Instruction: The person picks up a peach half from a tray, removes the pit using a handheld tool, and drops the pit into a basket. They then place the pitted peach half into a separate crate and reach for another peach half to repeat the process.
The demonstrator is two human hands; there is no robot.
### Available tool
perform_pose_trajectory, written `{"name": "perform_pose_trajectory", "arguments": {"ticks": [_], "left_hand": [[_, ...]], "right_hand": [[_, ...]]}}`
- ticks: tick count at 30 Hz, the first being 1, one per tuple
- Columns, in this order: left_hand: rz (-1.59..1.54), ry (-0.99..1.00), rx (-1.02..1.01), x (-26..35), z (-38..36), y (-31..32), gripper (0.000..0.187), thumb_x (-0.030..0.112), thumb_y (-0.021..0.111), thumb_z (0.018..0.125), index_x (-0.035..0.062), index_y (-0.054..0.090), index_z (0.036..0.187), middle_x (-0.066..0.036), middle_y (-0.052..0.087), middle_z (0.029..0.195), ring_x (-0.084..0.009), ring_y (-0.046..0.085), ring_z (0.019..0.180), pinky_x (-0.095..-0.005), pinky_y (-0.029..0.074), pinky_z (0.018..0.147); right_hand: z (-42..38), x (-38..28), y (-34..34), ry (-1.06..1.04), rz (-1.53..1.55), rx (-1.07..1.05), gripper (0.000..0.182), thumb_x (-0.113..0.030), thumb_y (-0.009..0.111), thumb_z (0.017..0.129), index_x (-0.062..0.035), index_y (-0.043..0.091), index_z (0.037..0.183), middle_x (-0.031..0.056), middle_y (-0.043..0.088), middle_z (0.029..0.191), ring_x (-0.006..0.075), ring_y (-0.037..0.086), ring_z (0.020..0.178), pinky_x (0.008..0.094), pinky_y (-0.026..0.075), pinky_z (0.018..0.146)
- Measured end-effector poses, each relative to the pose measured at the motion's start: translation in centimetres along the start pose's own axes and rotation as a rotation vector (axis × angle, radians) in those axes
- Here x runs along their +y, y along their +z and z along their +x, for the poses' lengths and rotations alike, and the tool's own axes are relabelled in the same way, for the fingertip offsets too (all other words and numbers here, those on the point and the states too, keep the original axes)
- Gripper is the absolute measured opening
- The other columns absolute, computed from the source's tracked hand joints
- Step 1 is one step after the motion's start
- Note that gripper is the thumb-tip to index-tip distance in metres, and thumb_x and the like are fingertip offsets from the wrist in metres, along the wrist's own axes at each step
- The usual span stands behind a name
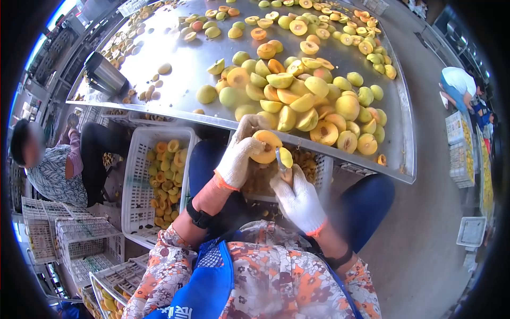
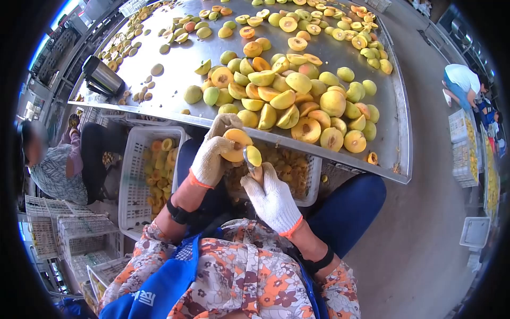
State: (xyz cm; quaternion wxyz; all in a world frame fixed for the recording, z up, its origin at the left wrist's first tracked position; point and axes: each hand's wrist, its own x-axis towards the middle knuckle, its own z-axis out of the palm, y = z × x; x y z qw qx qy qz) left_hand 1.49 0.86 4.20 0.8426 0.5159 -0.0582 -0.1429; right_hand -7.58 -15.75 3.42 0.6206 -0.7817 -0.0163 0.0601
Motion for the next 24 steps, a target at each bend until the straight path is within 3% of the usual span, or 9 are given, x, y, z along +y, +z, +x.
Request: {"name": "perform_pose_trajectory", "arguments": {"ticks": [3,6,9,12,15,16,18,20,24], "left_hand": [[-0.031,-0.068,-0.002,0.4,-0.7,0.2,0.031,0.023,0.056,0.088,0.0071,0.056,0.114,-0.007,0.062,0.104,-0.0133,0.062,0.089,-0.0240,0.052,0.071],[-0.072,-0.113,0.018,-0.7,-1.0,-0.3,0.030,0.027,0.055,0.093,0.0067,0.057,0.115,-0.007,0.064,0.105,-0.0138,0.063,0.090,-0.0247,0.053,0.071],[-0.065,-0.045,0.088,-1.9,-1.2,-0.5,0.023,0.025,0.052,0.100,0.0070,0.058,0.113,-0.007,0.065,0.106,-0.0145,0.064,0.093,-0.0276,0.055,0.077],[-0.057,0.053,0.171,-4.0,-1.0,-1.4,0.018,0.021,0.053,0.104,0.0072,0.059,0.114,-0.005,0.065,0.107,-0.0146,0.065,0.096,-0.0287,0.054,0.085],[-0.049,0.071,0.172,-4.3,-1.4,-1.7,0.019,0.023,0.053,0.105,0.0070,0.059,0.114,-0.005,0.064,0.106,-0.0139,0.063,0.096,-0.0285,0.051,0.086],[0.012,0.079,0.162,-4.1,-1.5,-1.5,0.018,0.022,0.053,0.106,0.0066,0.059,0.113,-0.004,0.063,0.105,-0.0122,0.060,0.096,-0.0275,0.050,0.087],[0.137,0.098,0.143,-3.4,-1.8,-1.1,0.015,0.019,0.052,0.107,0.0057,0.059,0.111,-0.002,0.060,0.103,-0.0086,0.055,0.096,-0.0255,0.047,0.088],[0.184,0.127,0.128,-2.5,-2.2,-0.2,0.015,0.019,0.052,0.107,0.0053,0.058,0.110,-0.002,0.060,0.101,-0.0090,0.055,0.094,-0.0256,0.047,0.086],[0.279,0.124,0.173,-2.5,-2.6,1.1,0.013,0.017,0.052,0.107,0.0052,0.057,0.109,-0.003,0.061,0.096,-0.0099,0.057,0.090,-0.0260,0.049,0.081]], "right_hand": [[-0.1,-0.4,0.3,-0.018,-0.061,0.027,0.024,-0.019,0.067,0.099,-0.0019,0.052,0.108,0.0237,0.065,0.083,0.0480,0.067,0.083,0.0437,0.052,0.065],[0.1,0.0,0.3,0.090,0.011,-0.034,0.025,-0.022,0.066,0.100,-0.0022,0.052,0.108,0.0198,0.064,0.077,0.0400,0.069,0.072,0.0416,0.052,0.062],[0.1,0.3,0.4,0.179,0.170,-0.068,0.026,-0.024,0.065,0.101,-0.0037,0.053,0.109,0.0107,0.061,0.070,0.0228,0.063,0.057,0.0350,0.048,0.054],[0.2,-1.1,0.0,0.439,0.392,-0.082,0.026,-0.025,0.066,0.100,-0.0054,0.053,0.110,0.0016,0.055,0.066,0.0095,0.052,0.053,0.0287,0.042,0.048],[-0.4,-1.1,0.0,0.436,0.544,-0.116,0.025,-0.026,0.067,0.100,-0.0069,0.054,0.110,-0.0028,0.053,0.066,0.0067,0.048,0.051,0.0253,0.038,0.045],[-0.2,-0.6,0.3,0.416,0.341,-0.108,0.026,-0.025,0.066,0.100,-0.0051,0.053,0.110,0.0068,0.060,0.068,0.0207,0.061,0.053,0.0325,0.045,0.049],[-0.2,0.6,1.0,-0.102,-0.064,0.012,0.026,-0.023,0.066,0.100,-0.0035,0.052,0.110,0.0158,0.064,0.074,0.0346,0.066,0.066,0.0387,0.049,0.056],[-0.5,0.6,1.0,-0.222,-0.216,0.023,0.026,-0.020,0.065,0.099,-0.0009,0.051,0.110,0.0284,0.065,0.086,0.0508,0.065,0.090,0.0480,0.053,0.068],[-0.8,0.9,1.3,-0.130,-0.194,0.027,0.025,-0.019,0.064,0.100,-0.0007,0.051,0.111,0.0268,0.066,0.087,0.0492,0.067,0.088,0.0462,0.053,0.067]]}}
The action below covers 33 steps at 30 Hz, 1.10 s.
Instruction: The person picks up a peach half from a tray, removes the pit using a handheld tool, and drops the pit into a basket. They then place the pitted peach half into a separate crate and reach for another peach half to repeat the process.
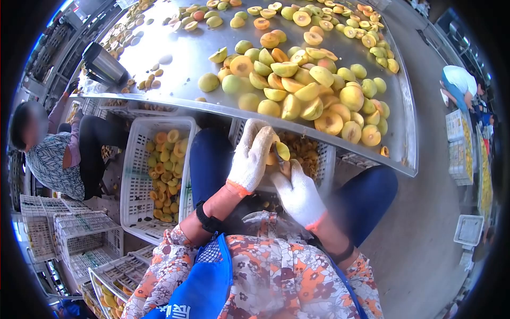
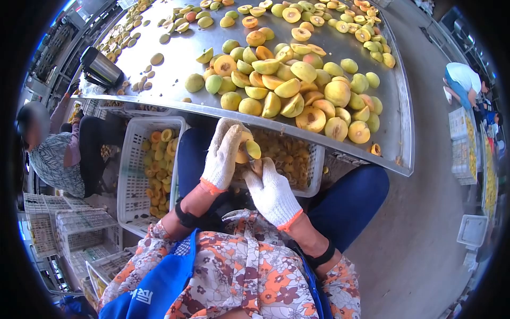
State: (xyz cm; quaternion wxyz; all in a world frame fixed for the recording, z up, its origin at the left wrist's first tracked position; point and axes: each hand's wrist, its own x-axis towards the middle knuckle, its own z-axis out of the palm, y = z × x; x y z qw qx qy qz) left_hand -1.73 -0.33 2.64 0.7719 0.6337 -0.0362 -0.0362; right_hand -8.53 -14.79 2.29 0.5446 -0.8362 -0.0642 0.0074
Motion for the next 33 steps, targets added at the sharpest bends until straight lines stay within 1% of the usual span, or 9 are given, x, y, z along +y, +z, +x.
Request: {"name": "perform_pose_trajectory", "arguments": {"ticks": [2,6,10,14,19,22,24,29,33], "left_hand": [[0.002,0.001,0.010,0.2,-0.4,0.7,0.012,0.016,0.053,0.107,0.0049,0.056,0.107,-0.004,0.061,0.095,-0.0101,0.057,0.088,-0.0265,0.049,0.079],[0.147,0.051,0.006,-0.1,-0.5,1.0,0.012,0.014,0.050,0.107,0.0043,0.056,0.108,-0.003,0.059,0.096,-0.0102,0.055,0.086,-0.0261,0.048,0.078],[0.157,-0.014,-0.015,0.0,-0.6,1.4,0.012,0.014,0.048,0.107,0.0044,0.056,0.108,-0.004,0.059,0.098,-0.0098,0.054,0.088,-0.0256,0.048,0.080],[0.222,0.045,-0.013,-1.1,-1.0,1.7,0.013,0.014,0.047,0.108,0.0044,0.056,0.107,-0.004,0.058,0.098,-0.0095,0.054,0.088,-0.0256,0.048,0.081],[0.205,0.087,-0.046,-1.9,-0.5,1.3,0.015,0.016,0.047,0.109,0.0039,0.056,0.108,-0.003,0.058,0.099,-0.0095,0.054,0.088,-0.0267,0.048,0.081],[0.118,0.027,-0.002,-1.4,-1.0,2.1,0.014,0.013,0.047,0.108,0.0026,0.057,0.107,-0.006,0.058,0.101,-0.0124,0.055,0.091,-0.0285,0.049,0.084],[0.534,0.382,0.049,-2.1,0.0,1.8,0.012,0.012,0.048,0.107,0.0041,0.056,0.110,-0.007,0.061,0.097,-0.0143,0.059,0.088,-0.0302,0.051,0.079],[0.175,0.115,0.080,-0.4,-1.1,3.2,0.023,0.012,0.043,0.107,-0.0009,0.061,0.106,-0.012,0.056,0.108,-0.0222,0.058,0.095,-0.0323,0.050,0.086],[0.180,0.163,0.067,-0.9,-1.3,2.9,0.016,0.013,0.047,0.107,0.0019,0.058,0.110,-0.009,0.060,0.103,-0.0162,0.059,0.089,-0.0298,0.051,0.080]], "right_hand": [[-0.3,1.1,0.1,-0.118,-0.056,-0.004,0.025,-0.019,0.063,0.101,-0.0004,0.052,0.112,0.0268,0.066,0.088,0.0487,0.067,0.089,0.0458,0.053,0.068],[-0.3,0.4,-0.3,0.287,0.252,-0.124,0.028,-0.021,0.061,0.102,0.0008,0.052,0.115,0.0258,0.065,0.087,0.0462,0.069,0.088,0.0449,0.053,0.069],[-0.5,0.2,-1.0,0.358,0.337,-0.186,0.029,-0.023,0.060,0.103,0.0016,0.052,0.116,0.0217,0.064,0.082,0.0392,0.068,0.077,0.0432,0.052,0.067],[-1.3,2.4,0.3,0.159,0.269,-0.097,0.029,-0.025,0.058,0.104,0.0014,0.052,0.114,0.0167,0.062,0.079,0.0298,0.063,0.066,0.0405,0.051,0.063],[-0.7,-0.2,-1.7,0.618,0.654,-0.247,0.027,-0.022,0.061,0.102,0.0013,0.052,0.112,0.0212,0.064,0.080,0.0396,0.068,0.074,0.0432,0.052,0.063],[-1.2,1.2,-0.4,0.362,0.446,-0.123,0.028,-0.021,0.062,0.101,0.0012,0.051,0.113,0.0246,0.065,0.082,0.0469,0.068,0.082,0.0459,0.052,0.065],[-1.2,1.5,0.0,0.209,0.296,-0.051,0.028,-0.020,0.062,0.100,0.0013,0.051,0.115,0.0262,0.066,0.084,0.0492,0.068,0.085,0.0470,0.052,0.066],[-1.3,0.8,-0.4,0.209,0.249,-0.004,0.028,-0.017,0.062,0.100,0.0020,0.049,0.116,0.0289,0.066,0.086,0.0496,0.067,0.086,0.0478,0.052,0.065],[-1.5,0.4,-0.5,0.035,0.087,0.050,0.028,-0.017,0.063,0.100,0.0023,0.049,0.115,0.0296,0.066,0.086,0.0499,0.067,0.086,0.0479,0.052,0.064]]}}
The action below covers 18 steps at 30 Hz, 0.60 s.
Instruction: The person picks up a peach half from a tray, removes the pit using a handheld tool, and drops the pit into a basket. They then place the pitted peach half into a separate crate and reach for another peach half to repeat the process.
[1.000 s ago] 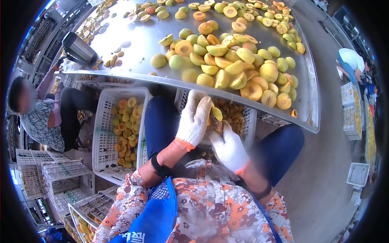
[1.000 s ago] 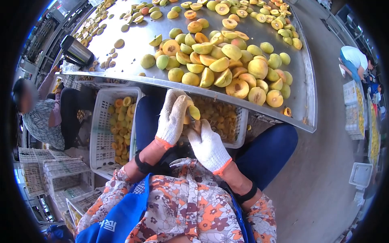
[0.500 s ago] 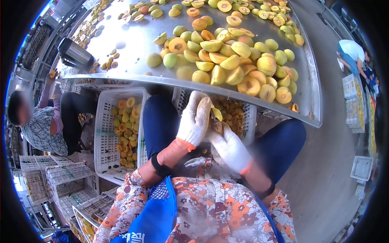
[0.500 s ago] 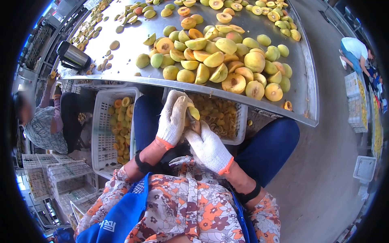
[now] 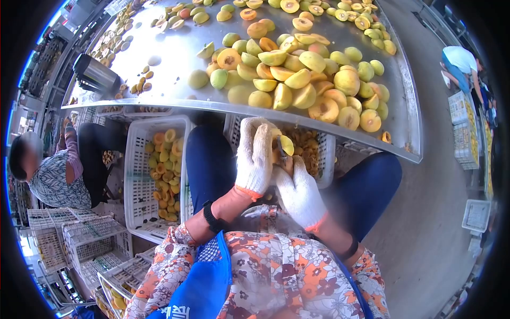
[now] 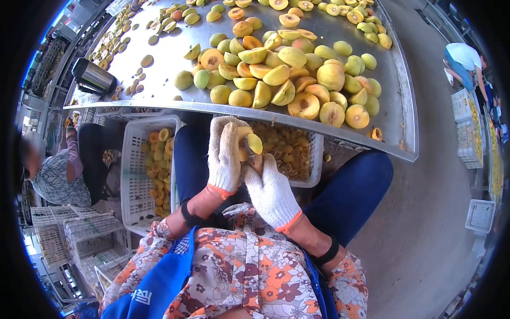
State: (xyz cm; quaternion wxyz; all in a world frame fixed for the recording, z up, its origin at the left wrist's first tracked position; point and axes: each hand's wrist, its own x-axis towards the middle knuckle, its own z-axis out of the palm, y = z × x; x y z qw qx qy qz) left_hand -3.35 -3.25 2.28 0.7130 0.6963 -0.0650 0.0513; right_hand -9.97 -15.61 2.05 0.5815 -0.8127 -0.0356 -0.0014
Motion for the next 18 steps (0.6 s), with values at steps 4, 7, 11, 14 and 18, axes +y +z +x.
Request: {"name": "perform_pose_trajectory", "arguments": {"ticks": [4,7,11,14,18], "left_hand": [[0.077,0.086,-0.035,-0.1,0.1,-0.3,0.015,0.016,0.050,0.107,0.0037,0.054,0.114,-0.008,0.065,0.095,-0.0120,0.061,0.080,-0.0279,0.052,0.071],[0.038,-0.011,-0.114,0.1,0.5,-0.4,0.015,0.016,0.051,0.107,0.0032,0.055,0.112,-0.008,0.065,0.090,-0.0109,0.060,0.078,-0.0276,0.052,0.070],[0.083,-0.186,-0.184,1.7,0.6,-0.9,0.016,0.018,0.051,0.107,0.0034,0.057,0.109,-0.008,0.067,0.086,-0.0127,0.063,0.075,-0.0298,0.052,0.069],[0.270,0.079,-0.145,0.2,0.5,-0.7,0.017,0.019,0.051,0.106,0.0028,0.057,0.107,-0.007,0.067,0.086,-0.0140,0.064,0.073,-0.0314,0.053,0.069],[-0.029,-0.216,-0.216,0.2,1.8,-1.3,0.022,0.022,0.051,0.107,0.0019,0.061,0.106,-0.004,0.063,0.090,-0.0109,0.056,0.084,-0.0272,0.050,0.081]], "right_hand": [[0.1,0.3,0.2,0.013,0.008,-0.009,0.028,-0.017,0.063,0.100,0.0024,0.049,0.114,0.0290,0.065,0.085,0.0508,0.066,0.085,0.0480,0.052,0.063],[0.0,1.7,0.2,0.099,0.082,-0.096,0.027,-0.017,0.061,0.101,0.0028,0.049,0.114,0.0256,0.063,0.082,0.0506,0.064,0.076,0.0481,0.052,0.063],[-0.2,1.0,-0.2,0.243,0.310,-0.161,0.021,-0.016,0.058,0.103,-0.0014,0.051,0.117,0.0120,0.058,0.077,0.0316,0.058,0.057,0.0385,0.048,0.054],[-0.2,0.2,-0.3,0.384,0.593,-0.184,0.018,-0.017,0.056,0.105,-0.0073,0.051,0.120,0.0015,0.054,0.075,0.0130,0.051,0.053,0.0278,0.042,0.048],[0.0,-1.0,-1.0,0.524,0.712,-0.234,0.020,-0.018,0.056,0.106,-0.0126,0.049,0.123,-0.0048,0.050,0.072,0.0024,0.046,0.053,0.0207,0.037,0.045]]}}
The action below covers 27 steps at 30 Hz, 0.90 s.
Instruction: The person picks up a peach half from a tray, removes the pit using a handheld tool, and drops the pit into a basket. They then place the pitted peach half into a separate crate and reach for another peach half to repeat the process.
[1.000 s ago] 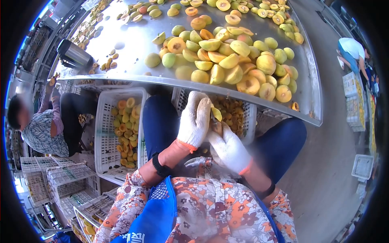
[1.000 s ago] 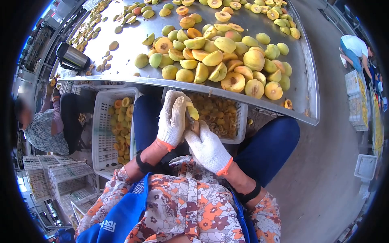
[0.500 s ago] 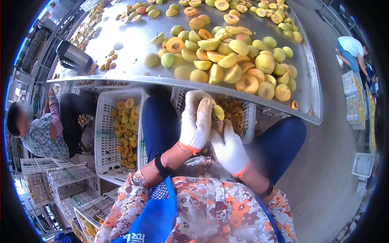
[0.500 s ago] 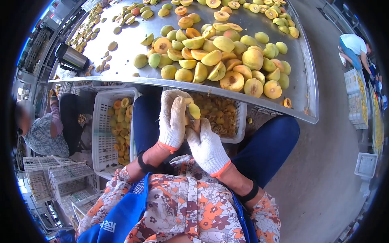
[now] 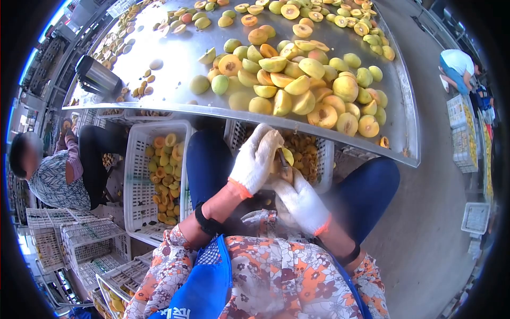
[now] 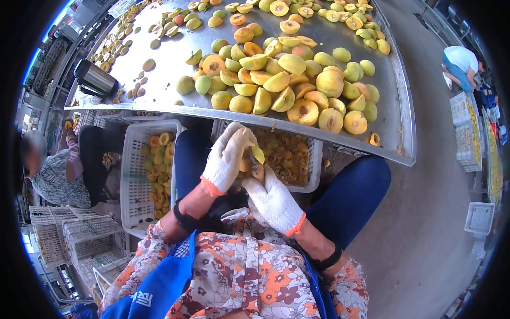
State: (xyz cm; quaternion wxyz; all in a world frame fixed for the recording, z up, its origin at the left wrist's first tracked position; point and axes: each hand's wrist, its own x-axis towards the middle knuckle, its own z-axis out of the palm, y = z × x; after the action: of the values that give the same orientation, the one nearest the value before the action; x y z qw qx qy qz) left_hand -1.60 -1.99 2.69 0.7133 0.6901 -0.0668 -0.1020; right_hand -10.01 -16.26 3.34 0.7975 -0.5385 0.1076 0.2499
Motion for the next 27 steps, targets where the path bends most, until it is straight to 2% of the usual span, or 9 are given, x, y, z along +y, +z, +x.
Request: {"name": "perform_pose_trajectory", "arguments": {"ticks": [2,5,8,9,14,18,19,23,27], "left_hand": [[-0.045,-0.048,-0.042,-0.5,0.1,-0.2,0.022,0.021,0.049,0.108,0.0028,0.061,0.108,-0.004,0.062,0.096,-0.0098,0.056,0.092,-0.0261,0.048,0.087],[-0.170,0.053,-0.014,-0.9,-0.2,-0.1,0.027,0.023,0.045,0.110,0.0015,0.061,0.105,-0.007,0.064,0.102,-0.0133,0.060,0.096,-0.0284,0.049,0.089],[0.006,0.212,0.039,-1.5,0.0,-0.1,0.017,0.018,0.049,0.108,0.0049,0.059,0.111,-0.004,0.061,0.105,-0.0102,0.055,0.098,-0.0270,0.047,0.091],[-0.060,0.147,0.045,-0.6,-0.4,0.1,0.017,0.017,0.049,0.108,0.0050,0.060,0.113,-0.004,0.061,0.105,-0.0104,0.055,0.100,-0.0272,0.047,0.092],[-0.107,0.119,0.050,-0.6,-0.6,0.2,0.019,0.015,0.050,0.107,0.0032,0.062,0.115,-0.004,0.064,0.106,-0.0106,0.056,0.100,-0.0273,0.047,0.092],[-0.021,0.109,-0.125,0.8,-0.6,-0.3,0.027,0.019,0.049,0.106,0.0000,0.065,0.116,-0.005,0.067,0.110,-0.0111,0.060,0.102,-0.0290,0.049,0.094],[-0.063,0.033,-0.153,0.6,-0.7,-0.5,0.024,0.016,0.052,0.104,-0.0002,0.065,0.115,-0.004,0.067,0.109,-0.0099,0.060,0.100,-0.0269,0.048,0.094],[0.027,0.058,-0.141,0.4,-0.7,-0.4,0.019,0.011,0.060,0.099,0.0006,0.065,0.114,-0.003,0.068,0.107,-0.0099,0.061,0.100,-0.0263,0.049,0.094],[0.294,0.081,-0.175,0.4,-0.4,-0.9,0.019,0.008,0.064,0.096,0.0017,0.065,0.113,-0.003,0.068,0.106,-0.0100,0.062,0.101,-0.0268,0.050,0.094]], "right_hand": [[0.1,0.5,0.0,0.008,-0.006,0.018,0.022,-0.018,0.057,0.106,-0.0125,0.047,0.125,-0.0045,0.049,0.070,0.0038,0.045,0.051,0.0218,0.036,0.044],[-0.2,-0.8,-0.3,0.089,0.279,-0.059,0.023,-0.018,0.058,0.105,-0.0128,0.047,0.124,-0.0045,0.048,0.068,0.0040,0.044,0.049,0.0221,0.035,0.042],[0.0,-0.9,0.4,0.008,0.206,0.064,0.024,-0.019,0.059,0.105,-0.0133,0.046,0.124,-0.0049,0.046,0.065,0.0043,0.042,0.047,0.0223,0.034,0.041],[-0.1,-1.1,0.3,0.007,0.185,0.085,0.024,-0.019,0.059,0.105,-0.0134,0.046,0.124,-0.0051,0.045,0.065,0.0044,0.042,0.046,0.0224,0.034,0.041],[-0.3,-1.1,-0.1,-0.023,0.151,0.113,0.023,-0.020,0.057,0.106,-0.0138,0.046,0.125,-0.0057,0.044,0.064,0.0051,0.040,0.043,0.0224,0.033,0.039],[-0.4,-0.9,-0.4,0.031,0.343,-0.040,0.019,-0.022,0.053,0.107,-0.0147,0.047,0.124,-0.0053,0.043,0.063,0.0059,0.034,0.040,0.0221,0.030,0.037],[-0.5,-1.0,-0.5,0.061,0.392,-0.060,0.018,-0.023,0.053,0.108,-0.0150,0.048,0.123,-0.0053,0.043,0.063,0.0058,0.033,0.040,0.0221,0.029,0.036],[-0.8,-1.5,-0.9,0.191,0.529,-0.120,0.015,-0.023,0.053,0.108,-0.0162,0.049,0.120,-0.0055,0.043,0.064,0.0048,0.032,0.040,0.0219,0.027,0.036],[-0.5,-0.2,-1.2,0.099,0.269,-0.065,0.014,-0.023,0.054,0.108,-0.0166,0.049,0.119,-0.0063,0.043,0.065,0.0039,0.033,0.042,0.0215,0.028,0.038]]}}
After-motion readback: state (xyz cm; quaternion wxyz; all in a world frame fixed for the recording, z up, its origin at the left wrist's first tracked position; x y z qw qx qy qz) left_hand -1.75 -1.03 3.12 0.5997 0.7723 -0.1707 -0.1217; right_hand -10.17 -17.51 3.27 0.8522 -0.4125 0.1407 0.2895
